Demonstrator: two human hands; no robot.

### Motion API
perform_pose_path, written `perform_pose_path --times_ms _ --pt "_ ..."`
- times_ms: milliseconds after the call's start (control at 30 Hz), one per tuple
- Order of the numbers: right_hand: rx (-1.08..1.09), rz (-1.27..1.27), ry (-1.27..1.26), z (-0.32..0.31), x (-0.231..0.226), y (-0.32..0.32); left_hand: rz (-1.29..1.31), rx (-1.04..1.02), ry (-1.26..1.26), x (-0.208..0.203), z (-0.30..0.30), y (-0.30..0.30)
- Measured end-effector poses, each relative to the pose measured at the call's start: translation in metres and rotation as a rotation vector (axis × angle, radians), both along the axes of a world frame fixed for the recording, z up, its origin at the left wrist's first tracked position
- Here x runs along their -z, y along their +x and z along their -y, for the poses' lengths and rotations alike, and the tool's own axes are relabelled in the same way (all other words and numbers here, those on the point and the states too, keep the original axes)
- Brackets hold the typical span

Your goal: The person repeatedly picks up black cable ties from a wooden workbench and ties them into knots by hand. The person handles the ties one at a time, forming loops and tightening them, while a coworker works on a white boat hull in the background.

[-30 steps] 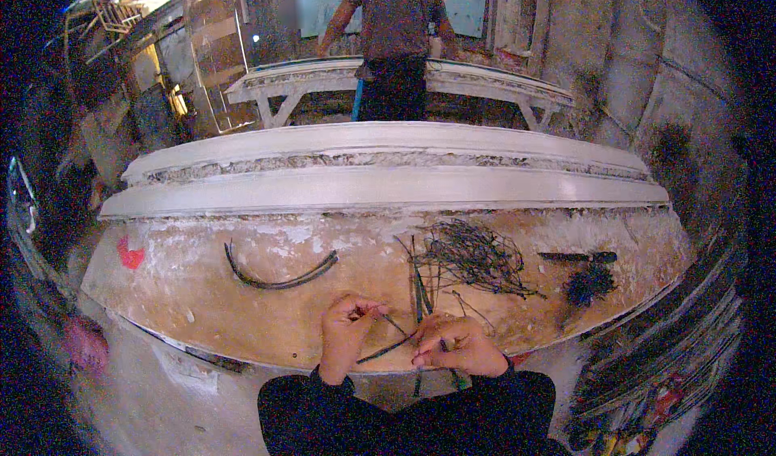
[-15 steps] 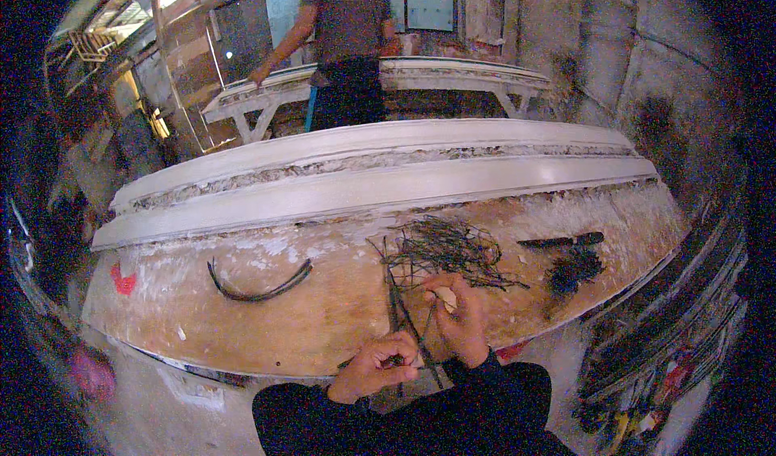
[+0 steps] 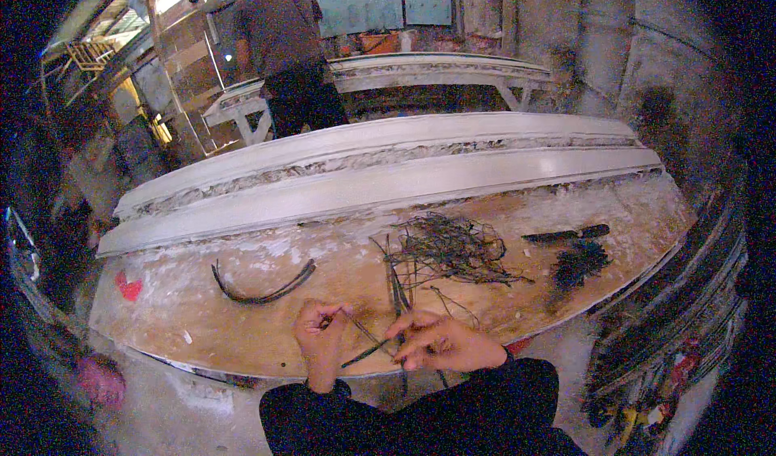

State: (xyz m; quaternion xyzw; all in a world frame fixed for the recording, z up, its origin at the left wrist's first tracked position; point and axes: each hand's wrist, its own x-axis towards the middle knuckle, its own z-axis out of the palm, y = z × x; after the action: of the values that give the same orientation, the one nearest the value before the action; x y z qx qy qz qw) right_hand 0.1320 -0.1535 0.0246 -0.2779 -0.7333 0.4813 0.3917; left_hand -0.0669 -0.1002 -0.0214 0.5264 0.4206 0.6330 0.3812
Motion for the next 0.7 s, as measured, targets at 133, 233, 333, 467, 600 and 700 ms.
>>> perform_pose_path --times_ms 133,233,333,467,600,700 --pt "-0.067 0.058 0.023 0.0 0.002 -0.008 0.003 0.088 -0.002 0.001 0.004 0.002" --pt "-0.026 0.059 -0.008 -0.003 0.006 0.002 -0.206 0.207 0.014 -0.003 0.004 -0.002" --pt "0.206 -0.006 0.055 -0.003 0.01 0.007 -0.407 0.415 0.01 -0.009 0.005 -0.004" --pt "0.61 0.017 0.157 -0.005 0.011 0.003 -0.391 0.709 -0.046 -0.016 0.017 -0.001" --pt "0.862 0.231 0.213 -0.009 0.009 0.002 -0.232 1.031 -0.109 -0.019 0.03 0.009" --pt "0.961 0.171 0.241 -0.008 0.01 -0.003 -0.215 1.136 -0.003 -0.017 0.037 0.019"
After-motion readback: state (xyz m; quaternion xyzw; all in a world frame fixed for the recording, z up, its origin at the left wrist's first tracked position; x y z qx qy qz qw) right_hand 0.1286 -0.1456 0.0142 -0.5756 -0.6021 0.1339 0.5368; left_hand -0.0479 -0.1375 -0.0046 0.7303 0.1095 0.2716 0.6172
